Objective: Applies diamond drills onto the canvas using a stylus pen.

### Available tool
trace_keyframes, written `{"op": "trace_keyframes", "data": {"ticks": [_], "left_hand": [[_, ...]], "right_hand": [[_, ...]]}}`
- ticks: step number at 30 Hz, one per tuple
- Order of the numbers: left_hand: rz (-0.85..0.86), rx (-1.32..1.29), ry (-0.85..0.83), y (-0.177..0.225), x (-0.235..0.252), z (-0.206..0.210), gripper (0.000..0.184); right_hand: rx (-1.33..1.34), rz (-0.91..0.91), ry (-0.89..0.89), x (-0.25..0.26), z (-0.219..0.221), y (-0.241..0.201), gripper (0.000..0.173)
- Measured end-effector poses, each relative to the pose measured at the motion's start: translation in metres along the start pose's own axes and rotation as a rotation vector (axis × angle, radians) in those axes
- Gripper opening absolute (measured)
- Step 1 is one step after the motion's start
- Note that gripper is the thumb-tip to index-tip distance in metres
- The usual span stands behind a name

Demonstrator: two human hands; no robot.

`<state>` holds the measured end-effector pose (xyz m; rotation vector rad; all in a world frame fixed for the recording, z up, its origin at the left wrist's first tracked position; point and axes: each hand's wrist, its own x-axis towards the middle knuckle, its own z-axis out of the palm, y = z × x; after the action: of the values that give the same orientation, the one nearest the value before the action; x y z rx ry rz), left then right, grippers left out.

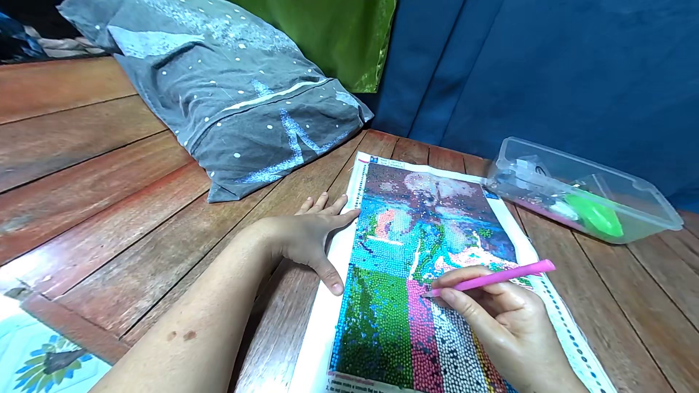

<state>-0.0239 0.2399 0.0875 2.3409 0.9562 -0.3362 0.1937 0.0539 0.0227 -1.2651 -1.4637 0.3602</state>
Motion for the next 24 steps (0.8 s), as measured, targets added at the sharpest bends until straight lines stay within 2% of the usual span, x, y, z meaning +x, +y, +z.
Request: {"op": "trace_keyframes", "data": {"ticks": [4,13,19,21,24], "left_hand": [[0.003,0.004,-0.003,0.000,0.000,0.000,0.129],[0.013,-0.004,-0.001,-0.002,0.000,0.000,0.129],[0.040,-0.014,0.017,-0.005,0.002,0.000,0.131],[0.128,-0.066,0.119,-0.010,0.002,0.003,0.126],[0.378,-0.183,0.396,-0.012,0.000,0.009,0.105]], "right_hand": [[-0.024,-0.033,-0.008,0.001,0.000,0.001,0.011],[0.002,0.029,0.010,0.001,-0.005,-0.004,0.009],[-0.163,-0.051,0.027,0.005,-0.007,-0.009,0.020],[-0.259,-0.123,0.024,0.010,-0.009,-0.013,0.022],[-0.430,-0.216,-0.004,0.017,-0.008,-0.028,0.023]]}}
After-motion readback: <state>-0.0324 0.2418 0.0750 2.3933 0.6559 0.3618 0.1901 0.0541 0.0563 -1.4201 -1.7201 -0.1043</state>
